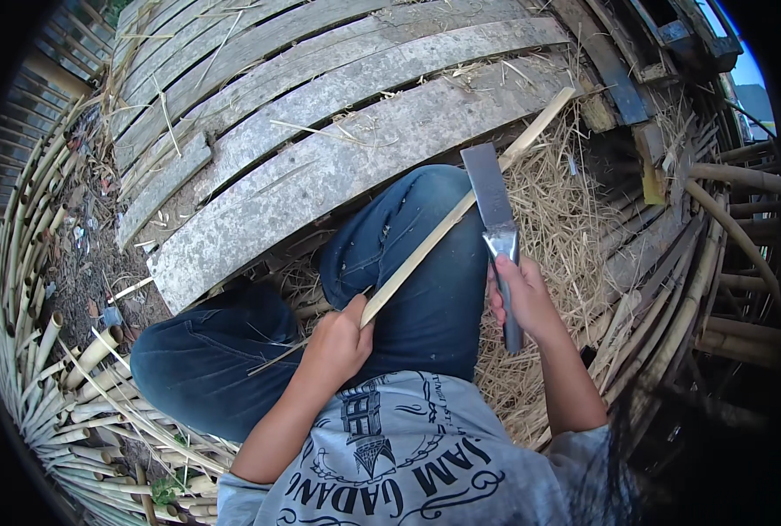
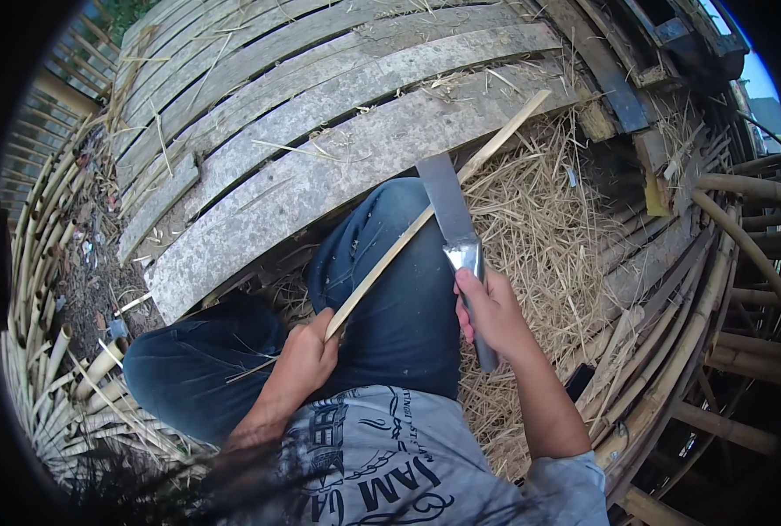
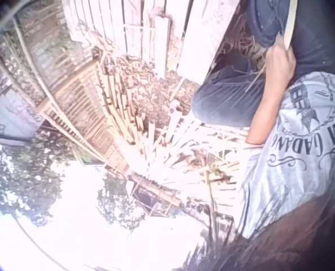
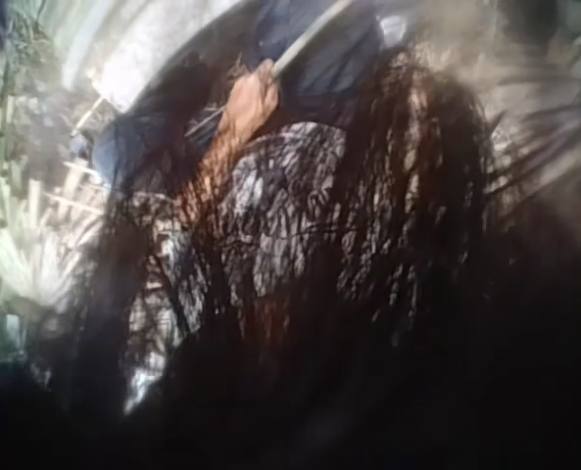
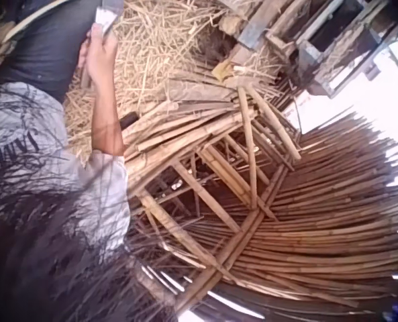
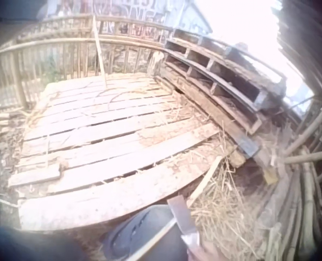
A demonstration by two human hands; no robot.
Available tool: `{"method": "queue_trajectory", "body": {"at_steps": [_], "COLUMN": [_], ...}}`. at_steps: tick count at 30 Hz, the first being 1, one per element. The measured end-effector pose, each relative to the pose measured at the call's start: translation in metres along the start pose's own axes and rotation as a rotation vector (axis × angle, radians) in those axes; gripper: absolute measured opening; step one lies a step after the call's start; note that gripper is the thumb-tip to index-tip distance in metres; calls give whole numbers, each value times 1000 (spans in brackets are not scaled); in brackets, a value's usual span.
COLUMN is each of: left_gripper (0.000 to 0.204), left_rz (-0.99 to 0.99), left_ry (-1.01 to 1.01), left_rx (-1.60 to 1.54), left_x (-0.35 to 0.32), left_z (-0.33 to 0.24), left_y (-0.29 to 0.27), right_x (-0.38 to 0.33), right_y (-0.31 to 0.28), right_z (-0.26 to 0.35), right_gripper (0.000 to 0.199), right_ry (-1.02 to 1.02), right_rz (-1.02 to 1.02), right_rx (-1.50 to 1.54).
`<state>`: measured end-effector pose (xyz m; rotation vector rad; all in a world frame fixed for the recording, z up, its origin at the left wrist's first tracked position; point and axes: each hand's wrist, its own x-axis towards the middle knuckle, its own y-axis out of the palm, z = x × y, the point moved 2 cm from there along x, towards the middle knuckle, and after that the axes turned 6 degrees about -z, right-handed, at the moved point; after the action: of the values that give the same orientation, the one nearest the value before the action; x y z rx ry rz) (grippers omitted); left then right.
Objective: The person whittles and scrapes a strip of bamboo using a cleaver.
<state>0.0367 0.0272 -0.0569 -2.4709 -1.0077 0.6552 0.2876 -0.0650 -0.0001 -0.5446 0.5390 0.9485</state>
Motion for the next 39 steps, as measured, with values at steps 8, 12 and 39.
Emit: {"method": "queue_trajectory", "body": {"at_steps": [8,12,39], "left_gripper": [12,10,14], "left_rz": [14,-12,-23], "left_ry": [5,5,8], "left_rx": [-28,4,69], "left_x": [0,0,2], "left_z": [-1,-1,-22], "left_y": [4,2,-4], "right_x": [-3,-22,-29], "right_y": [-5,6,22], "right_z": [-12,-15,-36], "right_gripper": [36,37,41], "right_ry": [14,-24,-96], "right_rz": [72,225,262], "right_rx": [-16,-176,-27]}}
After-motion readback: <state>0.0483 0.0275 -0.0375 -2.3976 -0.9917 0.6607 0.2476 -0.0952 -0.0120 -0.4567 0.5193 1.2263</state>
